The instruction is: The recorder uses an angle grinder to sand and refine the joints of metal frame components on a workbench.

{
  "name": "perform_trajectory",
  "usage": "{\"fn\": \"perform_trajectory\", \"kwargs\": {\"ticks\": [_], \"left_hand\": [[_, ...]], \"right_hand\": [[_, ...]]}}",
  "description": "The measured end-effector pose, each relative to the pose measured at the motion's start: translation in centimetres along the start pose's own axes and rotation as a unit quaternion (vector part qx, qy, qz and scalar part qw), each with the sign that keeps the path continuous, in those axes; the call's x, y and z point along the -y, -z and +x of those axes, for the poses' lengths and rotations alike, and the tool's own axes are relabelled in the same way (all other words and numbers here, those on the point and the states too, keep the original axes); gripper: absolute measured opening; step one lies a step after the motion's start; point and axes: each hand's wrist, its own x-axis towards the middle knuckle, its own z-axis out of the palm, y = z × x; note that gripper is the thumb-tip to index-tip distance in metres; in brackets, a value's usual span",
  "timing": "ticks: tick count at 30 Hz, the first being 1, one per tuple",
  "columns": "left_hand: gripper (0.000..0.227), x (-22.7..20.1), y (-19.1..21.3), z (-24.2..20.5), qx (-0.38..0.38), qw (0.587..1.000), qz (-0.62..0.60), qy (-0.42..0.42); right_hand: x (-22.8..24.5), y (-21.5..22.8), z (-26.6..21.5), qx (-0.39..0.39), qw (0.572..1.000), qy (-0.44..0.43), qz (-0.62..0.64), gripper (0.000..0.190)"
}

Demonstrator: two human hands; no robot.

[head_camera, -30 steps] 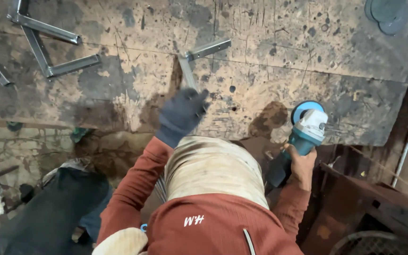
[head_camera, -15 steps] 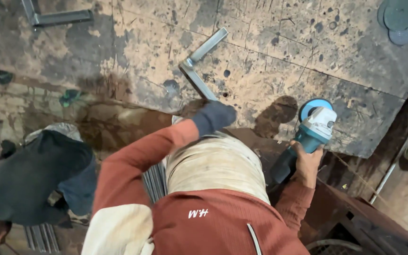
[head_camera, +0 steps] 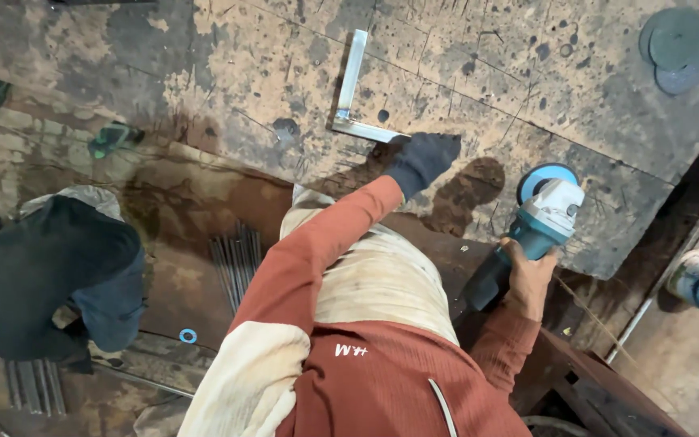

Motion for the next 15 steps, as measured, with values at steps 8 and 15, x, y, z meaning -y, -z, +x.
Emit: {"fn": "perform_trajectory", "kwargs": {"ticks": [8, 15], "left_hand": [[0.045, 3.8, 2.8, 4.7, -0.014, 0.992, 0.058, 0.11], [0.047, 3.7, 8.6, 1.9, -0.054, 0.989, -0.002, 0.138]], "right_hand": [[1.8, -1.5, -1.4, 0.018, 1.0, -0.013, 0.003, 0.061], [4.3, -4.8, -2.2, 0.017, 1.0, -0.019, 0.005, 0.06]]}}
